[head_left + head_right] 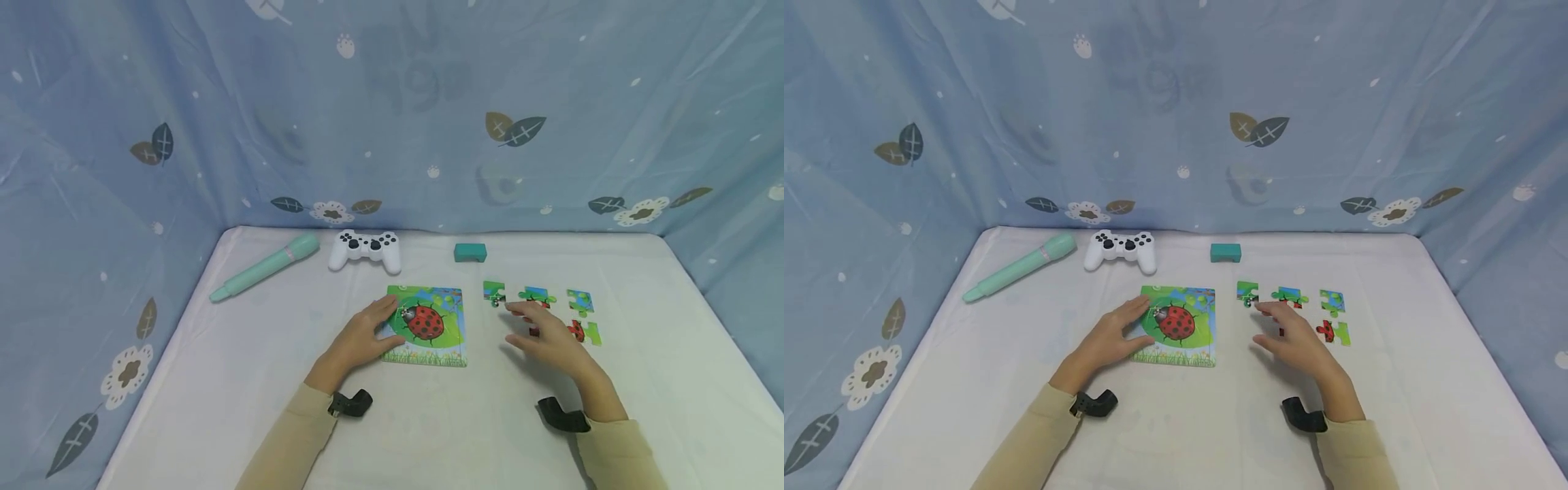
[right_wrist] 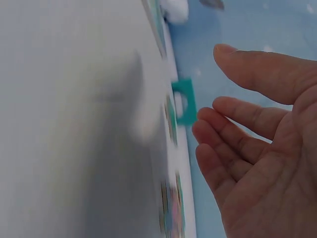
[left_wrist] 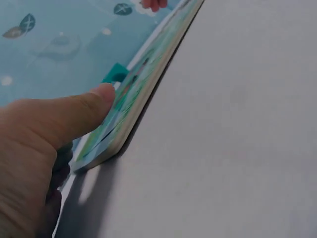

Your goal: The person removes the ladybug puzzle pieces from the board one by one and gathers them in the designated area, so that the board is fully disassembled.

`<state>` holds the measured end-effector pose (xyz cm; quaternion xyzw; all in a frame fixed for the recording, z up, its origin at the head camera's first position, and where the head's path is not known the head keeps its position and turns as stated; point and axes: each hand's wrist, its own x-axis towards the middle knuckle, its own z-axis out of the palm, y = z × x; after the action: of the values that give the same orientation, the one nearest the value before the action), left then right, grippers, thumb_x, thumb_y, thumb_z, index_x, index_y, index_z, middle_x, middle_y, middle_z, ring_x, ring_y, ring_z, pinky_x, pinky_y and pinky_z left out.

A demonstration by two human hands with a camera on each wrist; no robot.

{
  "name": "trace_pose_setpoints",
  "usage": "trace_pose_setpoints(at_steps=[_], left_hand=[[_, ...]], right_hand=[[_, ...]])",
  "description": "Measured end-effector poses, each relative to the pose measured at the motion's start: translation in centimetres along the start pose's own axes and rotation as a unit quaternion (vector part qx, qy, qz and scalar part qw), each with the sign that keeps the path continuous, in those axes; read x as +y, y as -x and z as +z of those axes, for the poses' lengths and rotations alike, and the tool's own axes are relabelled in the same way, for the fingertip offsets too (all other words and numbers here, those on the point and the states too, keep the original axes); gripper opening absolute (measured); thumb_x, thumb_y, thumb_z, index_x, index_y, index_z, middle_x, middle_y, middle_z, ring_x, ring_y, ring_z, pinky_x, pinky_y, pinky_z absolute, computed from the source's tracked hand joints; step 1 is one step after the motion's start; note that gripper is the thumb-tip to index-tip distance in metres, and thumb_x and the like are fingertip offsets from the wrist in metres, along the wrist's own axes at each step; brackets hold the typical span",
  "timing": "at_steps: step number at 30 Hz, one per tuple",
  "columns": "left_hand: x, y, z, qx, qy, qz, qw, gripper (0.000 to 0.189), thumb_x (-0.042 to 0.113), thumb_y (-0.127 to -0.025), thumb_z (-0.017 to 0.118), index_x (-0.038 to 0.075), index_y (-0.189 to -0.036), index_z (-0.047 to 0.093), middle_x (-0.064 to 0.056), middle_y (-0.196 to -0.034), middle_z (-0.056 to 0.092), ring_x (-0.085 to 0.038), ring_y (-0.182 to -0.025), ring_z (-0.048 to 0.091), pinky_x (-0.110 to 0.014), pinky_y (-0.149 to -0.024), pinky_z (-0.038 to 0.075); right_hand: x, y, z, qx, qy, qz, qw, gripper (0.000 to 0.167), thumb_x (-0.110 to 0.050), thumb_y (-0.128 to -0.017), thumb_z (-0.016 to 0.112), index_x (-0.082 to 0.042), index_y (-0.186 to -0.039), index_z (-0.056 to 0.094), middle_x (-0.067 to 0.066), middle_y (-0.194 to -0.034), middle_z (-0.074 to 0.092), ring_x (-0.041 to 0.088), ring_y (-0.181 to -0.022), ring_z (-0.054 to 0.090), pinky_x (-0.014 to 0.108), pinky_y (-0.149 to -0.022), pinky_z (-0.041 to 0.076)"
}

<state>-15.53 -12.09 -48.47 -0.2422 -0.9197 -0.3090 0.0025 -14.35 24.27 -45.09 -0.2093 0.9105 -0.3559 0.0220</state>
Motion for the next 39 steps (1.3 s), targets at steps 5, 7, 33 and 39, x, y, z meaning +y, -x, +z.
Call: trace_pose_setpoints(at_steps=[5, 7, 33, 39], left_hand=[[-0.6, 0.6, -0.2, -0.002, -0.013, -0.015, 0.9998, 0.077, 0.044, -0.083, 0.069, 0.007, -0.144, 0.041, -0.006, -0.152, 0.035, -0.027, -0.141, 0.032, -0.042, -0.116, 0.029], [-0.7, 0.7, -0.3, -0.004, -0.019, -0.011, 0.9998, 0.077, 0.045, -0.084, 0.068, 0.007, -0.144, 0.041, -0.006, -0.153, 0.035, -0.027, -0.141, 0.032, -0.043, -0.117, 0.029], [-0.7, 0.7, -0.2, -0.013, -0.033, 0.003, 0.9994, 0.073, 0.048, -0.086, 0.064, 0.007, -0.142, 0.044, -0.007, -0.152, 0.035, -0.03, -0.14, 0.033, -0.044, -0.116, 0.03], [-0.8, 0.7, -0.2, -0.009, -0.032, 0.003, 0.9995, 0.073, 0.048, -0.085, 0.065, 0.006, -0.141, 0.044, -0.007, -0.152, 0.036, -0.03, -0.14, 0.033, -0.044, -0.116, 0.029]], right_hand=[[-2.1, -1.8, 1.9, -0.034, -0.02, -0.006, 0.9992, 0.056, -0.021, -0.086, 0.07, -0.003, -0.134, 0.049, 0.015, -0.134, 0.052, 0.038, -0.117, 0.052, 0.054, -0.095, 0.048], [-3.0, -2.6, 2.6, -0.042, -0.028, -0.023, 0.9985, 0.055, -0.02, -0.086, 0.07, -0.002, -0.133, 0.049, 0.015, -0.133, 0.052, 0.037, -0.117, 0.053, 0.052, -0.096, 0.048], [-7.4, -7.7, 10.7, -0.037, -0.023, -0.069, 0.9967, 0.041, -0.012, -0.084, 0.071, 0.001, -0.121, 0.058, 0.015, -0.121, 0.053, 0.025, -0.106, 0.053, 0.038, -0.084, 0.051], [-7.7, -7.7, 11.2, -0.026, -0.027, -0.058, 0.9976, 0.041, -0.012, -0.083, 0.073, 0.001, -0.118, 0.057, 0.014, -0.117, 0.052, 0.023, -0.102, 0.049, 0.036, -0.081, 0.049]])
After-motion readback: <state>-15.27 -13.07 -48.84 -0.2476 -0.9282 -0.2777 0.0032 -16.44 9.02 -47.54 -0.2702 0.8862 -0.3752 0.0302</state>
